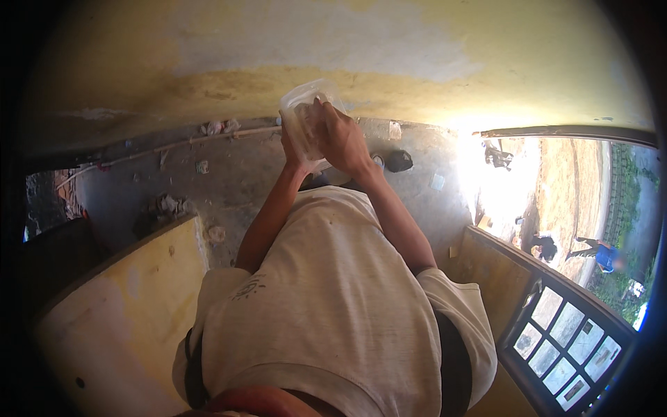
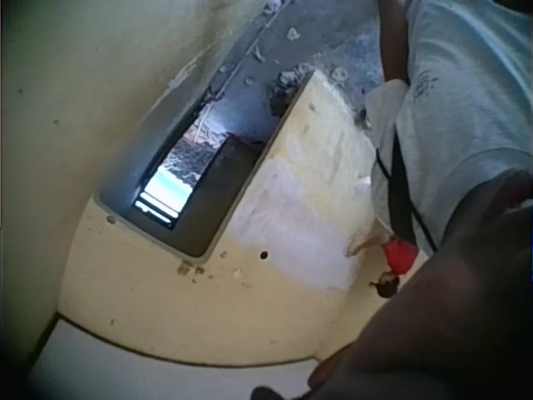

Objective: The person patches a wall by using a spatula to apply a white compound from a plastic container onto damaged areas of the surface.

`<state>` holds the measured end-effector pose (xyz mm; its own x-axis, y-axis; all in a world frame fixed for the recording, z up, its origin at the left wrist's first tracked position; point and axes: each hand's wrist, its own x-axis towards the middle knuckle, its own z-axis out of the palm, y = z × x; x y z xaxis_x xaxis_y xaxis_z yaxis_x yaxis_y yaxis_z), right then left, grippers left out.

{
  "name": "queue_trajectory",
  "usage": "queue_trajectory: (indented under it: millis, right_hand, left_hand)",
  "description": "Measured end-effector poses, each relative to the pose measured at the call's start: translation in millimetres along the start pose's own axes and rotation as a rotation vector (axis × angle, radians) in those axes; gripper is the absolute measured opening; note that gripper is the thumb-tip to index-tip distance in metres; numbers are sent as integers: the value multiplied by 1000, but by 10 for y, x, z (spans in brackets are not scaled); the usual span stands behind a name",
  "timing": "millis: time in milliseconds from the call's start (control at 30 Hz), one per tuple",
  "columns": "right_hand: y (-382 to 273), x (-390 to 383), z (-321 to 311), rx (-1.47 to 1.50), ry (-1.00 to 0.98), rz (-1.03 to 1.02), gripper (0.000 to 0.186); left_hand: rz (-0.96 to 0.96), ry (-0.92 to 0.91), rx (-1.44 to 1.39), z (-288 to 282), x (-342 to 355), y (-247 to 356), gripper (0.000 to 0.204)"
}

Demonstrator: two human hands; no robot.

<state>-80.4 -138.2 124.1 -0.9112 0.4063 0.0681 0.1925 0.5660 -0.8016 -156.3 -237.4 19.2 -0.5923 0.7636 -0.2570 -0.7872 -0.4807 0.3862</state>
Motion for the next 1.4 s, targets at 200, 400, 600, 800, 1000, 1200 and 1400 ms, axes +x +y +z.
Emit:
queue_trajectory:
  millis: [200, 400, 600, 800, 1000, 1200, 1400]
  right_hand:
    - [63, 37, -103, -28, 59, 5, 36]
    - [-36, 78, -162, 33, 91, 47, 32]
    - [64, 104, -28, -39, 96, -4, 32]
    - [161, 173, -91, -42, 128, -37, 28]
    - [19, 99, -324, 138, 217, 120, 22]
    - [382, -75, -488, 779, 399, 290, 15]
    - [631, -355, -823, 793, 389, 63, 18]
  left_hand:
    - [-24, 86, 55, 155, 18, 72, 63]
    - [-21, -13, 3, 115, 131, 82, 64]
    - [-37, 25, 103, 107, 162, 56, 64]
    - [-67, -28, 36, 195, 185, 40, 67]
    - [-14, -12, 55, 367, 273, 16, 67]
    - [-175, -101, -61, 525, 374, -116, 69]
    - [-109, -36, 85, 628, 524, -441, 80]
